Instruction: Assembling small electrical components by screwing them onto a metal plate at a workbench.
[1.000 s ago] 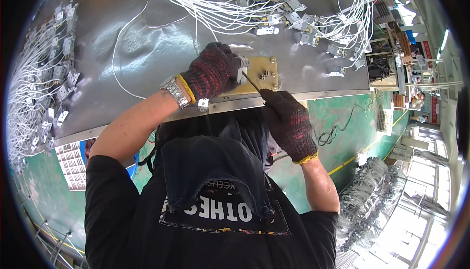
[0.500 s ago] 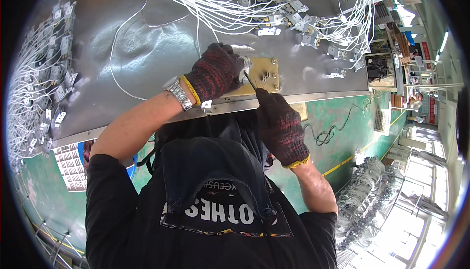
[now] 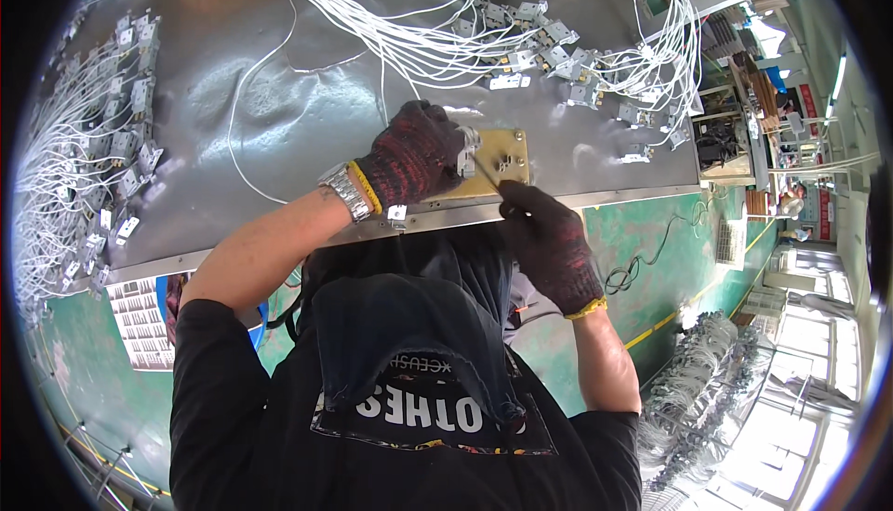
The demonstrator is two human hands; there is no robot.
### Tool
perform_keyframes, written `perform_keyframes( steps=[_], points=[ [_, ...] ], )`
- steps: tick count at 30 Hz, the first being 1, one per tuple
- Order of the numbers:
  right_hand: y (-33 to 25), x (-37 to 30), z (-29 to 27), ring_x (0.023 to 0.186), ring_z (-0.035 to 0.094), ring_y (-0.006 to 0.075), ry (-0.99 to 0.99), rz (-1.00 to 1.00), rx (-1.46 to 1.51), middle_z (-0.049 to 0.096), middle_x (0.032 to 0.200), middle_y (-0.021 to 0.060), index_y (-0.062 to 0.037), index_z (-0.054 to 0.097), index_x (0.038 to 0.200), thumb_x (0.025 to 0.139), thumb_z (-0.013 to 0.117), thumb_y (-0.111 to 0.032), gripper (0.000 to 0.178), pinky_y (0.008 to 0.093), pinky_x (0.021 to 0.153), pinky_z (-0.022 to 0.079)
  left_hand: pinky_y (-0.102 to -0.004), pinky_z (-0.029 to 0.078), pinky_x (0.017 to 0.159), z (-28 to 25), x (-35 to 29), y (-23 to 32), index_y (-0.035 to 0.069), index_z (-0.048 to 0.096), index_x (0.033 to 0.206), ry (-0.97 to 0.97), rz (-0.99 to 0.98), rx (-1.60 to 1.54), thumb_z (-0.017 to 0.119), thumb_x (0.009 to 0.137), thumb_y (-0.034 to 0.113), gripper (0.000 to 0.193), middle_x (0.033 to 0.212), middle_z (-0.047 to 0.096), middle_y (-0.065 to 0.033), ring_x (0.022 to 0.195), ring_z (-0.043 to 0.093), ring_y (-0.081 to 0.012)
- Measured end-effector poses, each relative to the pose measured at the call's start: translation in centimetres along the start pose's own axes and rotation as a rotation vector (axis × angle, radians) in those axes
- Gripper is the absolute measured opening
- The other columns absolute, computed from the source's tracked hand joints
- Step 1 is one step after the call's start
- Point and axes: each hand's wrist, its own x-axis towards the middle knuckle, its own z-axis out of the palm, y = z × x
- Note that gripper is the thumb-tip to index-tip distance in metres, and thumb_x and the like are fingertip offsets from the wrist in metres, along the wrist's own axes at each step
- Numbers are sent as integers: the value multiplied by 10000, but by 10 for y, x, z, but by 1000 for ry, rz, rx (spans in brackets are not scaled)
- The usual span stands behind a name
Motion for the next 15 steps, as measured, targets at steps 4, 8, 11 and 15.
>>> perform_keyframes(
  steps=[4, 8, 11, 15],
  points=[
    [6, 5, -14, 862, 634, 102, 52, 86, 20, 695, 957, 48, -46, 635, 1336, 877, 728, -12, 470, 281, 818, 552, -469, 495, 953, -5, -15, -7, 134, 715, 1140, 252, 117, -35, 879, 648, 380, 573, 1064, 737, -86, 1073, 667, -312],
    [44, 44, 0, 627, 567, 83, 101, 177, 191, 650, 809, 44, -22, 613, 1345, 872, 745, -96, 497, 262, 562, 504, -468, 510, 913, -23, -38, -20, 110, 710, 1108, 162, 204, -135, 907, 639, 458, 616, 1021, 725, -97, 1009, 672, -338],
    [42, 85, 7, 519, 526, 91, 216, 301, 562, 599, 733, 28, 20, 601, 1304, 866, 733, -86, 469, 278, 445, 437, -471, 516, 863, -45, -44, -31, 86, 730, 966, -21, 182, -296, 845, 757, 546, 517, 929, 719, -137, 921, 679, -365],
    [72, 143, 22, 494, 533, 118, 305, 264, 655, 570, 711, 23, 39, 596, 1213, 869, 716, -96, 389, 293, 422, 427, -495, 523, 747, -65, -50, -39, 66, 687, 737, -356, 60, 87, 720, 871, 576, 528, 703, 661, -189, 733, 673, -388]
  ],
)
